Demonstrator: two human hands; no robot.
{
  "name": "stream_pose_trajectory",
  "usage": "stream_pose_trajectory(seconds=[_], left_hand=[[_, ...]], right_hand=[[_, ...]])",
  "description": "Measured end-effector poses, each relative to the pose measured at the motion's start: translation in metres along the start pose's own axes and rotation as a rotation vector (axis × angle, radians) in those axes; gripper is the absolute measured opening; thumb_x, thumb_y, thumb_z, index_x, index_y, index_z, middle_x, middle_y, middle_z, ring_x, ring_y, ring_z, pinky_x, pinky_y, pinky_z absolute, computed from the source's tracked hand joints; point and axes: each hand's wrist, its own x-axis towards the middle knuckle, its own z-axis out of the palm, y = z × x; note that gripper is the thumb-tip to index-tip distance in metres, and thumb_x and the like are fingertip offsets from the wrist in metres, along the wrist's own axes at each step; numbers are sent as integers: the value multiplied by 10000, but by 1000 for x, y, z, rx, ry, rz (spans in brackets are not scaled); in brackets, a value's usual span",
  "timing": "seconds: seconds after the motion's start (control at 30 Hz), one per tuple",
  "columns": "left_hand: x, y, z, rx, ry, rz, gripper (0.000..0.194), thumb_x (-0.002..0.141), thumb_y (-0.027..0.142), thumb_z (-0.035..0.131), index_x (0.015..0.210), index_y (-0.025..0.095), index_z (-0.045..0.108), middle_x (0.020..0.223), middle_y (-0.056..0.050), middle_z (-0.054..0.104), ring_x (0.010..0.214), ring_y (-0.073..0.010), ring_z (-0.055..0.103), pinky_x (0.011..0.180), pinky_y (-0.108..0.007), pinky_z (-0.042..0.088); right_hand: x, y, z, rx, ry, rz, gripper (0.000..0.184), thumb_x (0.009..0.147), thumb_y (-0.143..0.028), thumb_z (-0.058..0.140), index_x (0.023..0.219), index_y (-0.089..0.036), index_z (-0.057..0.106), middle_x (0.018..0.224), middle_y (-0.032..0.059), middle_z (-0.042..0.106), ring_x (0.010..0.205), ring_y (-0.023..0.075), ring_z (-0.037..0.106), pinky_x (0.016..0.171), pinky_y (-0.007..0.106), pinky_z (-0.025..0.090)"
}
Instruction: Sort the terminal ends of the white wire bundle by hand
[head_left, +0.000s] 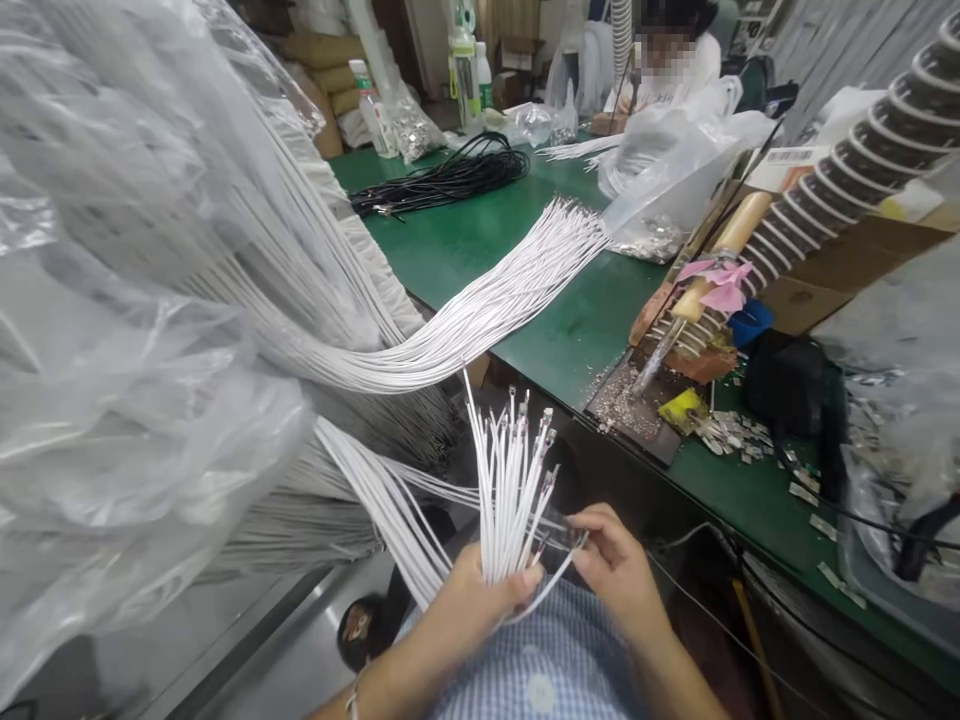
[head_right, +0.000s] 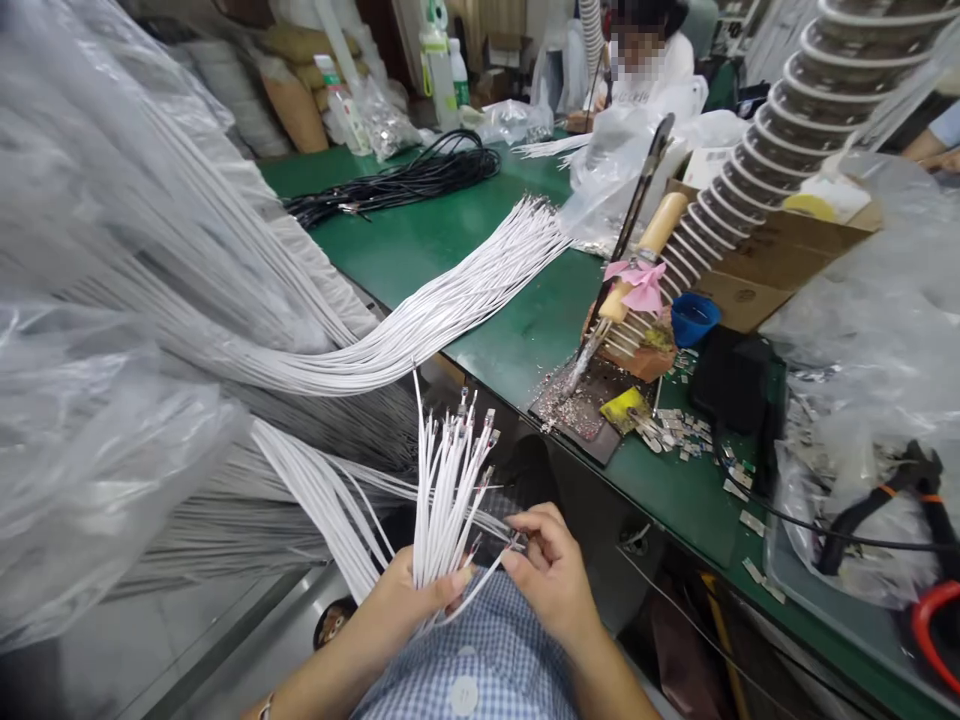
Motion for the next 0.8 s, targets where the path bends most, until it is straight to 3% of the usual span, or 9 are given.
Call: stream_pose_trajectory(seconds=[0.23,0.4,0.53,0.6,0.7,0.8], left_hand=[[-2,1,8,5,38,-23,366,662,442,701,632,120,530,494,43,405,455,-65,328,441,-199,255],[-12,-1,7,53,84,58,343,675,416,700,621,102,573,543,2,499,522,-89,430,512,-208,341],[-22,-5,2,-24,156,81,375,642,381,743,867,105,625,626,-26,597,600,-136,538,604,-252,428],[-25,-6,-3,-72,174,94,399,663,377,732,937,118,603,623,-16,599,571,-130,541,588,-252,434],[-26,-7,-8,-135,201,94,334,723,402,677,882,121,592,543,23,545,447,-75,458,502,-212,381],[-22,-8,-10,-175,230,66,335,710,437,673,772,123,575,454,56,467,376,-52,371,417,-186,307]], right_hand=[[4,-7,12,108,-58,35,128,823,-321,577,872,-208,614,747,-5,460,655,106,467,595,207,382],[-2,-14,14,151,-154,66,209,825,-323,567,702,-171,494,660,-29,389,570,91,370,530,206,317],[-7,-13,-6,127,-264,-49,278,787,-378,589,641,-164,488,667,-7,409,603,118,386,559,239,325],[-7,-11,-20,140,-156,-98,264,777,-421,585,704,-171,543,707,7,434,636,133,408,572,246,341],[-6,-13,-36,102,57,-85,122,807,-316,587,795,-195,573,787,8,456,685,125,436,598,226,353],[-5,-18,-32,-9,66,-39,149,826,-270,578,711,-177,557,728,1,456,659,117,438,599,222,357]])
